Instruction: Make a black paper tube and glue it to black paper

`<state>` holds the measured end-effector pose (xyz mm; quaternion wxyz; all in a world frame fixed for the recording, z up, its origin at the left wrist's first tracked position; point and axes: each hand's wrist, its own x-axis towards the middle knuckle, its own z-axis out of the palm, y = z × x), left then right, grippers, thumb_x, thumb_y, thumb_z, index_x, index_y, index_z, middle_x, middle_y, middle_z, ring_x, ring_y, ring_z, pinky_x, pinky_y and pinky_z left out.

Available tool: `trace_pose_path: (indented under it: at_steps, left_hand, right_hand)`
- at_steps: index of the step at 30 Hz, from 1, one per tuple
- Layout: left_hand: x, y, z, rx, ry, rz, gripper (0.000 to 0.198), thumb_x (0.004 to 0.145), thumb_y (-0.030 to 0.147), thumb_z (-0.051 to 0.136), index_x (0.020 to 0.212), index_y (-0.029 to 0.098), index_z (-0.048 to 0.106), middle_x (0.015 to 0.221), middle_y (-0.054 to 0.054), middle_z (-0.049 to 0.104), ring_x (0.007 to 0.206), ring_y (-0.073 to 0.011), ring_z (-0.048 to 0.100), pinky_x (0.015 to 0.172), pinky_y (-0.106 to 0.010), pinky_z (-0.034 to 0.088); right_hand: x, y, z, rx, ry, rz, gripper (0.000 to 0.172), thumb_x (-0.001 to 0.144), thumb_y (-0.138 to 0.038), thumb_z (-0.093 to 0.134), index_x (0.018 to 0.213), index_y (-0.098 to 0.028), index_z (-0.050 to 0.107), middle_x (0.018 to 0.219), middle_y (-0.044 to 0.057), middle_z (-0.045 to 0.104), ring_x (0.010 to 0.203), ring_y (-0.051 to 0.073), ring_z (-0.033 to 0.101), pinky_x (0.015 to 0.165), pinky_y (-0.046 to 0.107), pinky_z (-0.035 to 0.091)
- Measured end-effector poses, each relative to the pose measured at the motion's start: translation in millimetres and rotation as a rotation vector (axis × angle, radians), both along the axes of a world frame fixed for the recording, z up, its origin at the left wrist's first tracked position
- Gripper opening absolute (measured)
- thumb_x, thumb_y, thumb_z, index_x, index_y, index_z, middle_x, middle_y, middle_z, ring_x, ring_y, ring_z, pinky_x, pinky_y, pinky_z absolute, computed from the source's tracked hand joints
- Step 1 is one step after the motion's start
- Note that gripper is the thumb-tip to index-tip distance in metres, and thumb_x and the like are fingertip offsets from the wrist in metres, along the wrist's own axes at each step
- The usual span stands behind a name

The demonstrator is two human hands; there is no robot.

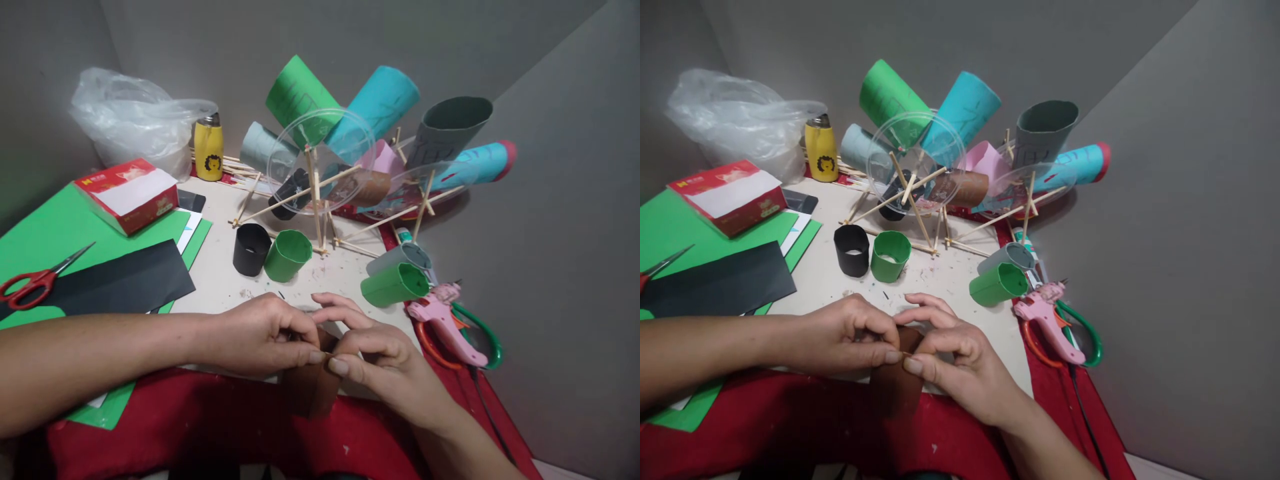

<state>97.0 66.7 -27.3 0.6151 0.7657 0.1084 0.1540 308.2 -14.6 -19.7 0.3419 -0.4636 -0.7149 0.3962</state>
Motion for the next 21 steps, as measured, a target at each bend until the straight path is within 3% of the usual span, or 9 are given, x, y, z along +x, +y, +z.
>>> trace_pose_path:
  at_steps: [4,8,12,16,21]
  left_hand:
    - [-0.2,0.7,-0.2,0.014,0.038,0.017,0.018,0.088,0.021,0.057,0.075,0.011,0.064,0.06,0.004,0.053,0.056,-0.0066,0.044,0.053,-0.015,0.034]
    - [0.2,1.3,-1.0,-0.062,0.008,0.002,0.017,0.088,0.021,0.057,0.075,0.011,0.063,0.063,0.003,0.054,0.058,-0.0067,0.046,0.055,-0.015,0.036]
    - [0.8,1.2,-0.5,-0.15,-0.019,0.001,0.017,0.089,0.021,0.056,0.075,0.012,0.06,0.061,0.005,0.048,0.057,-0.0066,0.04,0.053,-0.016,0.034]
    - [0.9,-1.2,0.7,-0.109,0.002,0.016,0.016,0.087,0.02,0.057,0.073,0.012,0.06,0.057,0.006,0.041,0.054,-0.0062,0.034,0.049,-0.016,0.029]
    - [-0.2,-5.5,2.0,-0.151,-0.051,-0.016,0.02,0.09,0.022,0.055,0.073,0.013,0.061,0.059,0.004,0.049,0.052,-0.0061,0.038,0.048,-0.016,0.032]
  right_hand:
    - [1.8,1.0,-4.3,-0.071,0.048,-0.024,0.011,0.082,-0.033,0.076,0.074,-0.026,0.078,0.12,0.008,0.071,0.127,0.031,0.053,0.109,0.052,0.037]
    - [5.8,1.5,-2.4,-0.13,0.113,-0.015,0.011,0.082,-0.032,0.076,0.073,-0.026,0.079,0.119,0.008,0.072,0.126,0.03,0.054,0.109,0.051,0.038]
    - [9.0,5.1,-2.4,-0.156,0.182,0.004,0.011,0.081,-0.032,0.077,0.072,-0.028,0.078,0.118,0.006,0.073,0.13,0.028,0.052,0.11,0.051,0.036]
    - [5.6,5.3,-6.2,-0.172,0.171,0.003,0.007,0.081,-0.034,0.077,0.081,-0.028,0.08,0.119,0.008,0.072,0.126,0.028,0.054,0.109,0.052,0.037]
    - [4.5,2.3,-8.2,-0.173,0.22,0.042,0.003,0.081,-0.031,0.077,0.08,-0.031,0.08,0.117,0.005,0.072,0.129,0.026,0.052,0.11,0.05,0.036]
